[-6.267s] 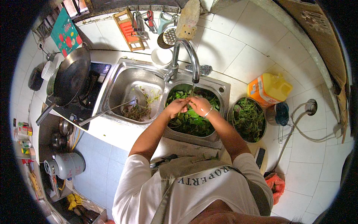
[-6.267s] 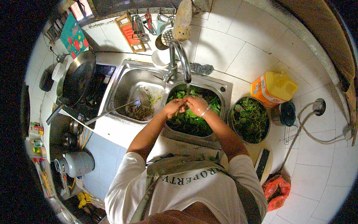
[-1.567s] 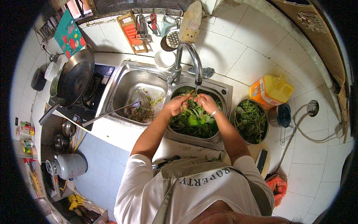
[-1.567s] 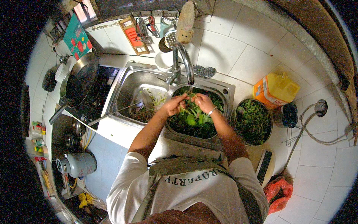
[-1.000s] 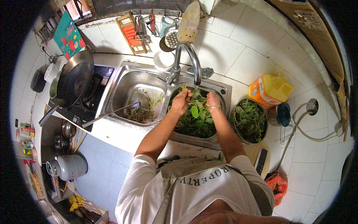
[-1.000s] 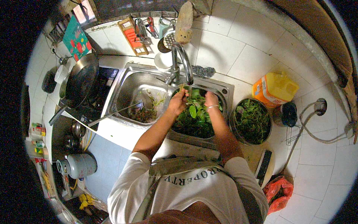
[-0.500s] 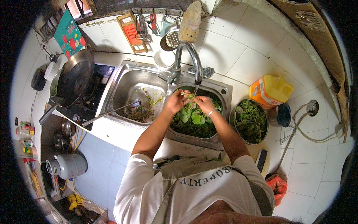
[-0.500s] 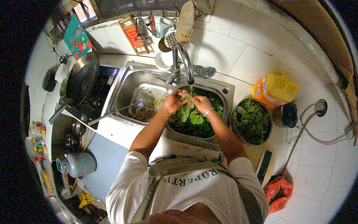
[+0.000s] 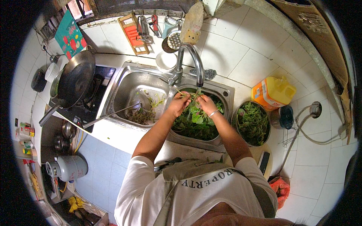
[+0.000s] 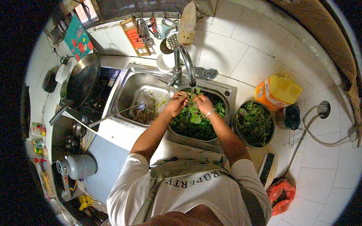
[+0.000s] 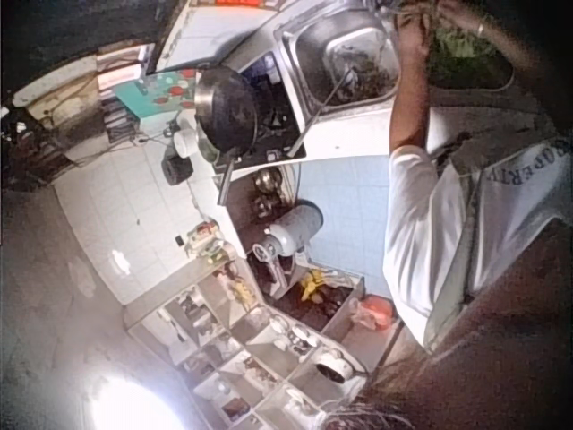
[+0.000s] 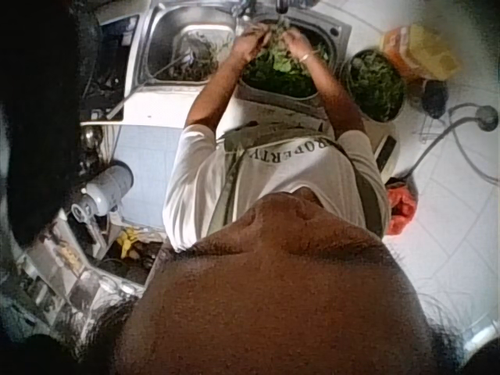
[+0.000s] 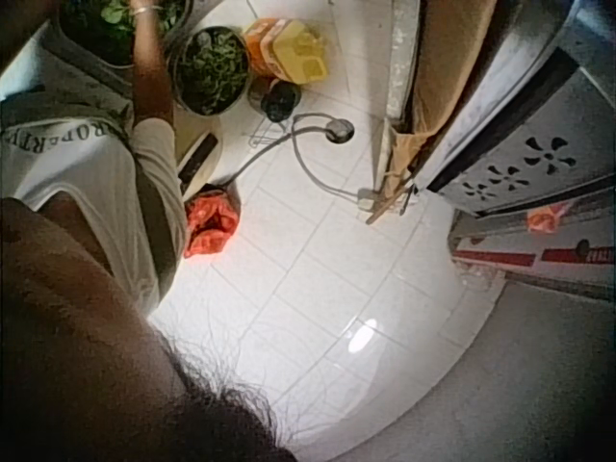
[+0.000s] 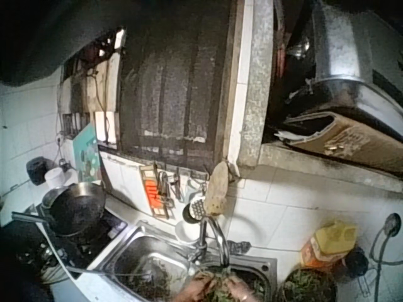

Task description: The person stands at a kitchen sink and washes leafy green vegetables under running water. They repeatedly lift, rinse, and separate the greens by hand, moving them between the sink basin and a colander placed nearby.

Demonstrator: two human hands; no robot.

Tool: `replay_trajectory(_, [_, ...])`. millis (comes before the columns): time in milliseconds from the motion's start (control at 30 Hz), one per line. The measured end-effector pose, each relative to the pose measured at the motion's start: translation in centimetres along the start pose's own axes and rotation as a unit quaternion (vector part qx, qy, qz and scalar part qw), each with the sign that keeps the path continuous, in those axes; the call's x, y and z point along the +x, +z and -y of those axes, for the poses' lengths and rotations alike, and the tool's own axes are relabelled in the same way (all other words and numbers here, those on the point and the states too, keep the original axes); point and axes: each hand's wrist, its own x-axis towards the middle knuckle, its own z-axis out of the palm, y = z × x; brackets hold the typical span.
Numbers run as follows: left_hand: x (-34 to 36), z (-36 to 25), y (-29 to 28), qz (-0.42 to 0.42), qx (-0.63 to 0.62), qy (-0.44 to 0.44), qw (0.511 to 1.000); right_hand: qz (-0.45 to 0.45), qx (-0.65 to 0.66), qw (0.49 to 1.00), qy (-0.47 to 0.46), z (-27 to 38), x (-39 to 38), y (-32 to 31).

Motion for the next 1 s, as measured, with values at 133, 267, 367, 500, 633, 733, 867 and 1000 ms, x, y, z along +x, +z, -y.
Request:
replay_trajectory(133, [0.4,-0.1,0.2,-0.036,-0.05,0.025,0.998,0.111,0.081,0.988,0.07,3.1,-1.6,0.5])
replay_trajectory(267, [0.1,-1.0,-0.9,-0.098,0.063,0.068,0.991,0.114,-0.074,0.991,-0.02,1.5,-0.7,0.6])
replay_trajectory(367, [-0.2,-0.9,-2.3,-0.229,0.534,0.198,0.789,0.118,-0.23,0.965,0.039,3.8,-1.6,1.0])
replay_trajectory(500, [-1.3,-0.2,0.6,-0.029,0.733,0.341,0.588,0.099,-0.253,0.96,-0.072,-0.4,-0.9,1.0])
replay_trajectory(633, [-1.9,-0.3,1.2,-0.008,0.748,0.214,0.628,0.121,-0.282,0.947,-0.097,2.8,-0.9,1.8])
replay_trajectory(733, [-1.6,-0.7,1.0,0.018,0.747,0.208,0.631,0.115,-0.298,0.94,-0.119,5.1,-1.8,1.9])
replay_trajectory(867, [-2.1,-1.8,2.2,0.073,0.73,0.186,0.653,0.117,-0.225,0.954,-0.162,4.6,-2.1,0.9])
replay_trajectory(1000, [0.2,-0.2,-0.3,0.075,0.533,0.247,0.806,0.1,-0.25,0.951,-0.152,6.1,-1.4,1.4])
